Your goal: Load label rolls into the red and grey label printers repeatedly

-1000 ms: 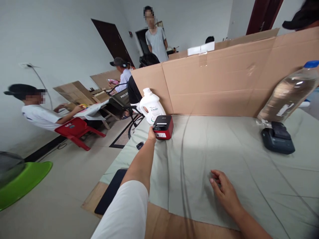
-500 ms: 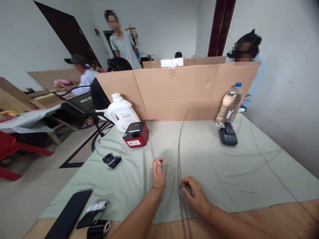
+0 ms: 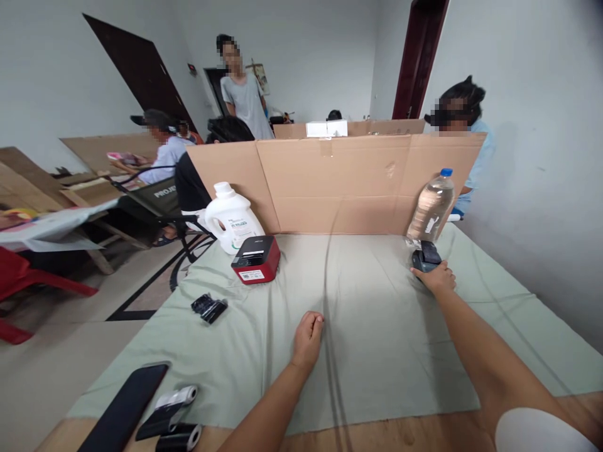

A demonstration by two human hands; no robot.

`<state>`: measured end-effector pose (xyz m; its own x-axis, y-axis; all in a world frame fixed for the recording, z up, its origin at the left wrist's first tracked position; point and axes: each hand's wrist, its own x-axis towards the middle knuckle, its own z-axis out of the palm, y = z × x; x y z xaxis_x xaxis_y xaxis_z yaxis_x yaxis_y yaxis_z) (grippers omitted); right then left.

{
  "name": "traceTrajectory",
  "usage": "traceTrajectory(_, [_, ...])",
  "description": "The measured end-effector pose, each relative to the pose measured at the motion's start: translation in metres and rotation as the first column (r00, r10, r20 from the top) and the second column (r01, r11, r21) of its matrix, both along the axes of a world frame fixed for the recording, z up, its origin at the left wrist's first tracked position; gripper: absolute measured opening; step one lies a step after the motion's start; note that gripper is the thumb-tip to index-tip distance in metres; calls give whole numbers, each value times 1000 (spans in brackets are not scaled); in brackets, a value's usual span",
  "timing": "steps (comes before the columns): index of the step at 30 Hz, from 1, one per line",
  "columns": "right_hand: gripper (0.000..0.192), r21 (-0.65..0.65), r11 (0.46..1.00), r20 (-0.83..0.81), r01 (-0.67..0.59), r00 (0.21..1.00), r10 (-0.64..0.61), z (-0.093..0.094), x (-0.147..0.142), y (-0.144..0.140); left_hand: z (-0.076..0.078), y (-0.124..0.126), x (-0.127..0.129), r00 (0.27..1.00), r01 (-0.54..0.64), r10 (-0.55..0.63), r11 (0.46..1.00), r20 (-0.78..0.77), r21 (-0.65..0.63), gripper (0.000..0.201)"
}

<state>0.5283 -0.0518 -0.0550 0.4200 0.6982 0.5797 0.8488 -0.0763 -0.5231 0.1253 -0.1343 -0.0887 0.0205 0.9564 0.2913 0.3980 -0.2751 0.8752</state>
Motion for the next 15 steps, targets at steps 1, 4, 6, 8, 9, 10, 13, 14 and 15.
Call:
traceTrajectory(1, [91, -56, 996, -42, 70, 996, -73, -1, -2, 0, 0, 0, 0, 1000, 1, -1, 1000, -8, -4, 31])
traceTrajectory(4, [96, -243, 931, -140, 272, 940, -311, -2, -19, -2, 1, -1, -1, 1000, 5, -5, 1000, -20, -16, 28])
traceTrajectory(6, [97, -305, 918, -171, 252, 934, -313, 2, -41, -9, 2, -2, -1, 1000, 20, -21, 1000, -11, -21, 25])
traceTrajectory(8, [97, -299, 947, -219, 115, 958, -185, 7, -72, -24, 4, -5, -1, 999, 33, -33, 999, 32, -15, 24])
traceTrajectory(9, [98, -256, 967, -252, 17, 964, -84, 9, -90, -36, 6, -7, 0, 996, 41, -39, 999, 77, -22, 26])
traceTrajectory(10, [99, -194, 979, -270, -58, 963, 4, 11, -111, -49, 8, -10, 2, 988, 57, -50, 997, 146, -43, 30])
traceTrajectory(13, [99, -76, 967, -275, -245, 937, 216, 13, -178, -95, 18, -22, 7, 865, 265, -154, 949, 477, -173, 53])
traceTrajectory(14, [99, -54, 953, -273, -297, 923, 272, 12, -200, -110, 22, -26, 9, 781, 369, -183, 907, 597, -204, 62])
traceTrajectory(15, [99, -42, 936, -272, -349, 906, 326, 10, -220, -124, 26, -30, 11, 690, 451, -187, 866, 699, -214, 68])
